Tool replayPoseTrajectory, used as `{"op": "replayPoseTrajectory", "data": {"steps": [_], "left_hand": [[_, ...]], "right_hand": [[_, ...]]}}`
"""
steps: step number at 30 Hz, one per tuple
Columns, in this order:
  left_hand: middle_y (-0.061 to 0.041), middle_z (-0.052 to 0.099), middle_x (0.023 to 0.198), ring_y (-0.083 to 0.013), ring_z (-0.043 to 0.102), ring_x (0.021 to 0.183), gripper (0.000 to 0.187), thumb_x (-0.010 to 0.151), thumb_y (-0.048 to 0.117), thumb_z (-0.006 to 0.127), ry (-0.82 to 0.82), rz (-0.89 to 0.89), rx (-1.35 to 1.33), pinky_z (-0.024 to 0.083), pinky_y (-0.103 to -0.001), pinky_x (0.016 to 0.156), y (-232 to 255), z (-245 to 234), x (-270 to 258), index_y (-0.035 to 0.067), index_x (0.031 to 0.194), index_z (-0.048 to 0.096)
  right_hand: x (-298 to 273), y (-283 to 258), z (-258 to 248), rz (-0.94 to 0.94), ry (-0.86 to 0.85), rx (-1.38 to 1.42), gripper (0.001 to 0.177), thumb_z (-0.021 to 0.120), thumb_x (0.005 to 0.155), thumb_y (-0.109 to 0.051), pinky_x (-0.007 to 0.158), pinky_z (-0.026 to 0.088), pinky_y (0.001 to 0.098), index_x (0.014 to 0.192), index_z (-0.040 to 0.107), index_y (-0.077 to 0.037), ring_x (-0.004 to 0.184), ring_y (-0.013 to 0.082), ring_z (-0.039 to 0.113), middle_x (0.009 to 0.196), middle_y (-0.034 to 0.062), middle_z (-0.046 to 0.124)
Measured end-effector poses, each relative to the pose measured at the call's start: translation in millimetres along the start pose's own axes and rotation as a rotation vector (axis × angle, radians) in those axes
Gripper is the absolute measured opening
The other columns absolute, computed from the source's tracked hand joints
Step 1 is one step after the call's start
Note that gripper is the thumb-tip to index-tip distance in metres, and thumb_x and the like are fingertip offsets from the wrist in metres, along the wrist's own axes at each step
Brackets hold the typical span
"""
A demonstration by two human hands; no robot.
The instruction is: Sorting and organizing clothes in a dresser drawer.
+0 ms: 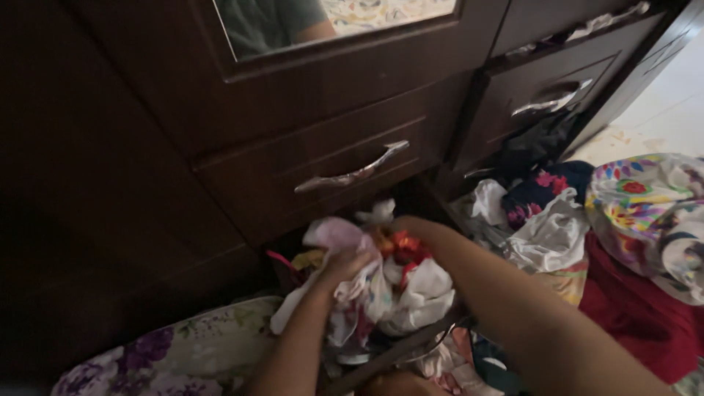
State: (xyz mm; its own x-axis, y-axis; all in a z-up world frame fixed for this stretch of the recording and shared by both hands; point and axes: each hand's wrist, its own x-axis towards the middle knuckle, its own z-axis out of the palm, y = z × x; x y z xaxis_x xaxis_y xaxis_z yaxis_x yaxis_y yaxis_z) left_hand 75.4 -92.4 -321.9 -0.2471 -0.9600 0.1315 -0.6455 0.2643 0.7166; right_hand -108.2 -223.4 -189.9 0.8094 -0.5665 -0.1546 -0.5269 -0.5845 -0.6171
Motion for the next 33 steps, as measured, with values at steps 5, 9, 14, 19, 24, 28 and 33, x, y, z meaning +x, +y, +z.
{"op": "replayPoseTrajectory", "data": {"steps": [5,9,14,19,24,28,33], "left_hand": [[-0.015,0.048,0.148,-0.0352,0.048,0.132,0.103,0.061,0.079,0.071,0.441,-0.807,0.465,0.041,-0.052,0.102,260.9,-118.6,-24.8,0.015,0.140,0.055],[-0.020,0.013,0.168,-0.0426,0.038,0.137,0.114,0.067,0.086,0.066,0.166,-0.869,0.479,0.037,-0.050,0.109,232.8,-125.2,-41.0,0.016,0.153,0.040],[-0.019,0.051,0.150,-0.0276,0.051,0.134,0.107,0.082,0.092,0.056,-0.208,-0.902,-0.084,0.040,-0.041,0.112,139.9,-103.2,-33.8,0.001,0.139,0.061],[-0.012,0.077,0.115,-0.0245,0.070,0.100,0.073,0.076,0.067,0.071,-0.034,-0.795,-0.605,0.056,-0.042,0.088,109.0,-86.7,-22.5,0.008,0.119,0.078],[-0.011,0.076,0.113,-0.0230,0.070,0.098,0.066,0.076,0.055,0.078,0.247,-0.433,-0.359,0.056,-0.040,0.086,159.6,-117.6,5.2,0.007,0.121,0.075],[-0.010,0.075,0.111,-0.0218,0.070,0.097,0.062,0.076,0.046,0.082,0.436,-0.157,-0.192,0.057,-0.038,0.085,193.0,-112.1,28.0,0.006,0.123,0.072],[-0.009,0.074,0.108,-0.0203,0.069,0.096,0.060,0.076,0.034,0.088,0.665,0.195,-0.012,0.057,-0.036,0.084,247.3,-92.8,75.8,0.005,0.125,0.069]], "right_hand": [[-35.8,-14.9,-50.5,0.001,0.031,0.100,0.045,0.066,0.096,-0.042,0.081,0.044,0.0351,0.128,0.058,-0.013,0.101,0.0228,0.054,0.116,0.0073,0.057],[-29.4,53.9,-21.7,0.013,0.061,0.176,0.044,0.065,0.097,-0.042,0.083,0.046,0.0339,0.127,0.059,-0.011,0.101,0.0214,0.056,0.115,0.0068,0.060],[-22.0,98.0,-6.2,0.001,0.111,0.271,0.042,0.063,0.098,-0.041,0.085,0.048,0.0323,0.126,0.060,-0.009,0.101,0.0196,0.060,0.114,0.0061,0.063],[-8.9,117.6,0.3,-0.022,0.167,0.364,0.041,0.062,0.099,-0.040,0.087,0.051,0.0307,0.125,0.062,-0.008,0.101,0.0178,0.063,0.113,0.0054,0.066],[-13.3,88.4,-15.2,-0.069,0.238,0.469,0.041,0.061,0.100,-0.039,0.089,0.053,0.0291,0.124,0.064,-0.006,0.102,0.0160,0.066,0.112,0.0047,0.069],[-58.4,21.0,-47.0,-0.201,0.347,0.841,0.039,0.063,0.100,-0.036,0.089,0.056,0.0357,0.123,0.067,-0.004,0.100,0.0210,0.069,0.111,0.0089,0.071],[-184.3,-71.4,-156.9,-0.474,0.646,1.017,0.040,0.067,0.103,-0.031,0.092,0.056,0.0411,0.130,0.064,-0.002,0.104,0.0256,0.068,0.117,0.0120,0.071]]}}
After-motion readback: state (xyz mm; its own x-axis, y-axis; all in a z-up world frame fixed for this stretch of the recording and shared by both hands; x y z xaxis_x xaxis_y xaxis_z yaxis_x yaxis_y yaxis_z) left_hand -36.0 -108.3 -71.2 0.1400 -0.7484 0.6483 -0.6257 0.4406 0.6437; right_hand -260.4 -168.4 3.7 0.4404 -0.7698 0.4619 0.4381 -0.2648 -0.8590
